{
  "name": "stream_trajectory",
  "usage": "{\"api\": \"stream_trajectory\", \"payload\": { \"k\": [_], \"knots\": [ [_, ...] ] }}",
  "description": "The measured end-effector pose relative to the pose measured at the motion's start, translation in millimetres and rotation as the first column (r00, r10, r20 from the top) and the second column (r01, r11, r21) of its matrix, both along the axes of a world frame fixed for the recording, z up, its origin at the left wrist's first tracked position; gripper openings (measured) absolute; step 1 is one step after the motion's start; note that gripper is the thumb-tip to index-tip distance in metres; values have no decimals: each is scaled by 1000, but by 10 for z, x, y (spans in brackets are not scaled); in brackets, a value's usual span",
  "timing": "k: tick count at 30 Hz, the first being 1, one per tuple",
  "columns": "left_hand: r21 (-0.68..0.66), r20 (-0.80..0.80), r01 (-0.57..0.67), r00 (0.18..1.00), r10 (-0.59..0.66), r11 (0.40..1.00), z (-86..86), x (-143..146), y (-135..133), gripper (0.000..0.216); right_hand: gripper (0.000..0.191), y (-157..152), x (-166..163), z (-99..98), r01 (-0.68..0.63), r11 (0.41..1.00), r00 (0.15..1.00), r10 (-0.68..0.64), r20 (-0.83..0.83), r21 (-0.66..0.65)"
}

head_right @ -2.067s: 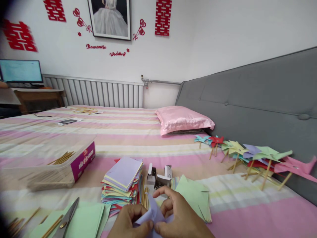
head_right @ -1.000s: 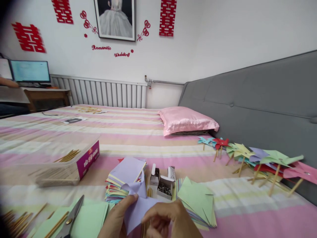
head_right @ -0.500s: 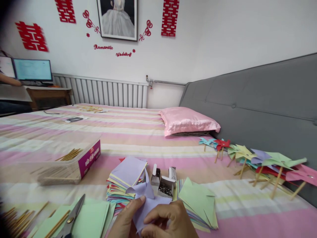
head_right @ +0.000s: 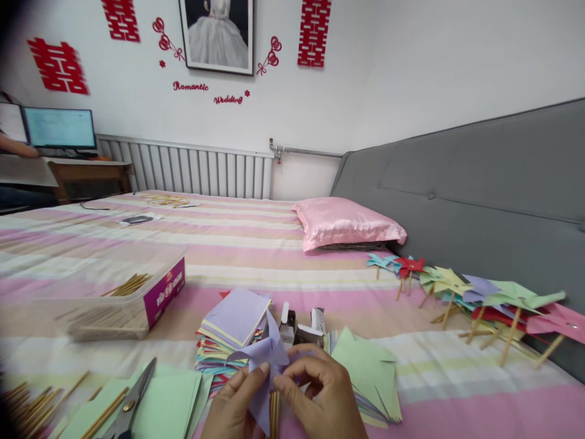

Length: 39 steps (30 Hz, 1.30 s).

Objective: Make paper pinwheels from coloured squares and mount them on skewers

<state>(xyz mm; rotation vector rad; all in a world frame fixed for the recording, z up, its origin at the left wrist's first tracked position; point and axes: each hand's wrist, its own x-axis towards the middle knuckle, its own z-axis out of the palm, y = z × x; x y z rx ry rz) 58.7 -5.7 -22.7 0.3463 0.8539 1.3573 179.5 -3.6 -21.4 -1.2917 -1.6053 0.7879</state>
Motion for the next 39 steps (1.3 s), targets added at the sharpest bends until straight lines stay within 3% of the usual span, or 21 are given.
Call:
{"api": "stream_trajectory", "payload": {
  "k": [8, 18, 23, 32, 36, 39],
  "knots": [
    [79, -214, -30, 976, 46, 996, 2, 26, -23, 18, 27, 26, 17, -12, 37, 999, 997, -37, -68, -11],
    [172, -318, -17, 945, 72, 985, -49, -1, -12, 11, 28, 42, 4, -41, 52, 999, 984, -52, -168, -3],
    [224, -390, -12, 915, 101, 974, -40, -5, -15, 13, 25, 52, 26, -41, 17, 998, 983, -28, -181, -60],
    [237, -402, 22, 913, 78, 971, -82, 12, -5, 16, 32, 47, 6, -12, 44, 997, 972, -59, -229, -70],
    [227, -394, -32, 911, 122, 973, -47, -31, 3, 16, 29, 44, 2, -57, 14, 998, 946, -33, -322, -63],
    [165, -441, -81, 885, 147, 983, -22, -141, 38, 17, 29, 74, 107, -55, 99, 992, 921, -121, -370, -78]
  ]
}}
